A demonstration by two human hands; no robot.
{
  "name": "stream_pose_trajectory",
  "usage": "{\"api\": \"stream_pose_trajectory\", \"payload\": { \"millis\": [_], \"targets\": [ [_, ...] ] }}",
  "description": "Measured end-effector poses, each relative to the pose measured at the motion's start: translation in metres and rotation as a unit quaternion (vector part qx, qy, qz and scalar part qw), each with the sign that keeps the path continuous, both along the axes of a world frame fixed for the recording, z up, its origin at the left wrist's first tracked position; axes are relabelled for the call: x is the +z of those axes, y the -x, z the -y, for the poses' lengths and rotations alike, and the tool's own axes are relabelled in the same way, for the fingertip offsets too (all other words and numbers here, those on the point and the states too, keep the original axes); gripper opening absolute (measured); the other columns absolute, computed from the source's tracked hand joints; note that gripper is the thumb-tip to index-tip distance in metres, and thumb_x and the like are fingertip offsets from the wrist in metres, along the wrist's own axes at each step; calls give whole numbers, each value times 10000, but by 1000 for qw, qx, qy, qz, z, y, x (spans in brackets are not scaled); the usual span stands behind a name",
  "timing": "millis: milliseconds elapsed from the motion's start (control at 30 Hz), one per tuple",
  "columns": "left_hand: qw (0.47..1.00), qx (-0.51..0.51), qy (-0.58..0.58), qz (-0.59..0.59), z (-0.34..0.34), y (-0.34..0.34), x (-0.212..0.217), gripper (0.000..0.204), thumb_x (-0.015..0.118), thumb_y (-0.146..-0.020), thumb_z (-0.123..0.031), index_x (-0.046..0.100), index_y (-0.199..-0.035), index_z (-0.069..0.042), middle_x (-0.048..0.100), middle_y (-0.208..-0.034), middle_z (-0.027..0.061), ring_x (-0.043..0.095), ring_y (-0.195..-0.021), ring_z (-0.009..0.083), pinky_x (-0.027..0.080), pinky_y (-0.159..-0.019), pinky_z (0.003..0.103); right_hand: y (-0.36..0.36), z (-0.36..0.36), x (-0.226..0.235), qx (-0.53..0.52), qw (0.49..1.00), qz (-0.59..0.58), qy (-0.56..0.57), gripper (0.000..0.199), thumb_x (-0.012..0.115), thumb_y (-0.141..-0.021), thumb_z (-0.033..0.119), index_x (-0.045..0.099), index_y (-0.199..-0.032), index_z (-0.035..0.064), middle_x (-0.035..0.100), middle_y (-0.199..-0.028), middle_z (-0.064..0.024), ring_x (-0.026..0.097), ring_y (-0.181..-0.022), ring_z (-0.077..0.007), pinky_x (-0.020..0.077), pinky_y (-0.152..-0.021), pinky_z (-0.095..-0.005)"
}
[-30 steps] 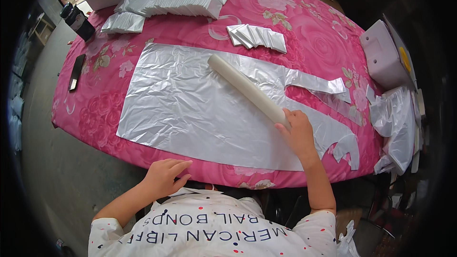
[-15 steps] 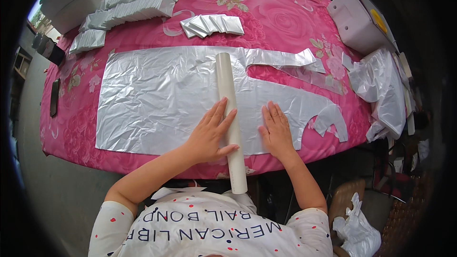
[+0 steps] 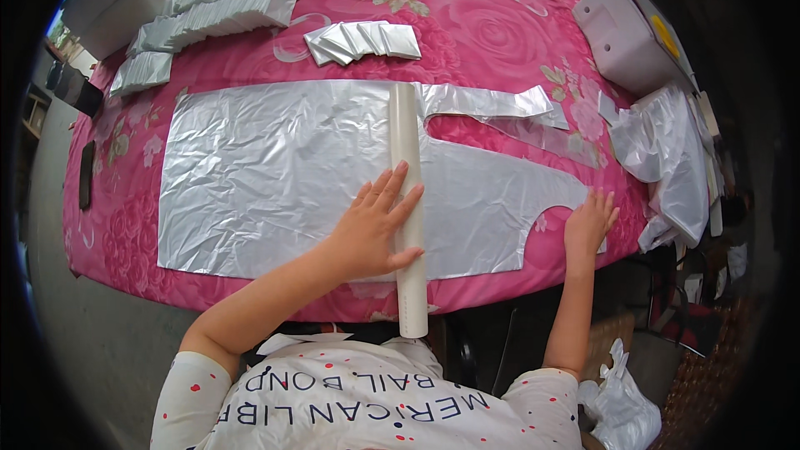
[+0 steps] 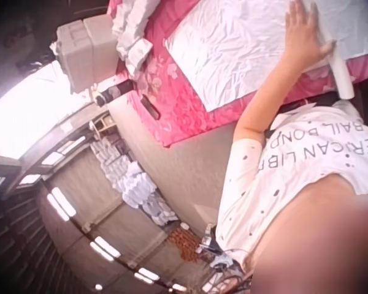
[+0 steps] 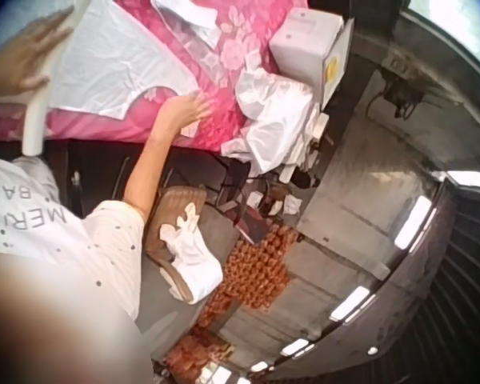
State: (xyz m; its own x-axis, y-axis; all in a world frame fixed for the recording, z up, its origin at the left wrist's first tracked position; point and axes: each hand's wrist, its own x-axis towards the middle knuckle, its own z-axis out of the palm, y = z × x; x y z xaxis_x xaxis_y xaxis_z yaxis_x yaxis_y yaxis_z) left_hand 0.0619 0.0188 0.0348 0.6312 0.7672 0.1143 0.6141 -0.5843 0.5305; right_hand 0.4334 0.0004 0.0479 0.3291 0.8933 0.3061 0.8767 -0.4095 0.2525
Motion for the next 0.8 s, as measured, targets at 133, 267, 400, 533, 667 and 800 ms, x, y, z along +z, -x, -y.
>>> {"api": "stream_pose_trajectory", "payload": {
  "millis": [133, 267, 400, 533, 667, 800],
  "targets": [
    [1000, 12, 6, -14, 3, -4, 1, 803, 595, -743, -433, 297, -1393, -69, 112, -1473, 241, 191, -1332, 439, 221, -1046, 553, 97, 3, -21, 249, 886, -384, 70, 505, 538, -860, 199, 423, -1287, -46, 364, -1379, -226, 291, -1316, -351, 220, -1081, -422],
    [999, 26, -2, -39, 5, -6, 2, 805, 592, -734, -423, 294, -1395, -73, 106, -1475, 237, 185, -1333, 442, 217, -1045, 561, 87, -7, -40, 263, 920, -290, 27, 543, 495, -885, 235, 364, -1331, -46, 333, -1404, -217, 284, -1323, -337, 202, -1094, -398],
    [999, 30, -3, -27, 7, -7, 1, 798, 589, -731, -405, 294, -1393, -72, 98, -1478, 233, 184, -1334, 440, 211, -1045, 563, 1, -9, -52, 166, 954, -250, -5, 484, 426, -918, 191, 363, -1329, -56, 326, -1406, -223, 289, -1319, -343, 214, -1092, -385],
    [999, 29, -3, -18, 9, -10, 2, 798, 590, -727, -391, 291, -1393, -69, 92, -1479, 231, 184, -1334, 439, 203, -1045, 570, -75, 10, -58, 42, 974, -221, -31, 445, 407, -927, 185, 406, -1304, -52, 368, -1385, -207, 331, -1302, -317, 259, -1072, -357],
    [999, 29, 3, -15, 10, -9, 0, 795, 588, -729, -389, 290, -1393, -69, 87, -1481, 227, 186, -1332, 440, 197, -1047, 570, -76, 14, -54, 13, 981, -178, -72, 298, 480, -890, 160, 593, -1102, -16, 581, -1157, -162, 522, -1119, -300, 363, -988, -345],
    [999, 25, 10, -21, 10, -10, 3, 794, 585, -734, -399, 289, -1393, -70, 85, -1482, 225, 186, -1331, 443, 194, -1048, 571, -46, 10, -28, -40, 985, -136, -97, 129, 599, -799, 125, 636, -855, 15, 658, -885, -110, 601, -882, -301, 433, -860, -370]
  ]
}}
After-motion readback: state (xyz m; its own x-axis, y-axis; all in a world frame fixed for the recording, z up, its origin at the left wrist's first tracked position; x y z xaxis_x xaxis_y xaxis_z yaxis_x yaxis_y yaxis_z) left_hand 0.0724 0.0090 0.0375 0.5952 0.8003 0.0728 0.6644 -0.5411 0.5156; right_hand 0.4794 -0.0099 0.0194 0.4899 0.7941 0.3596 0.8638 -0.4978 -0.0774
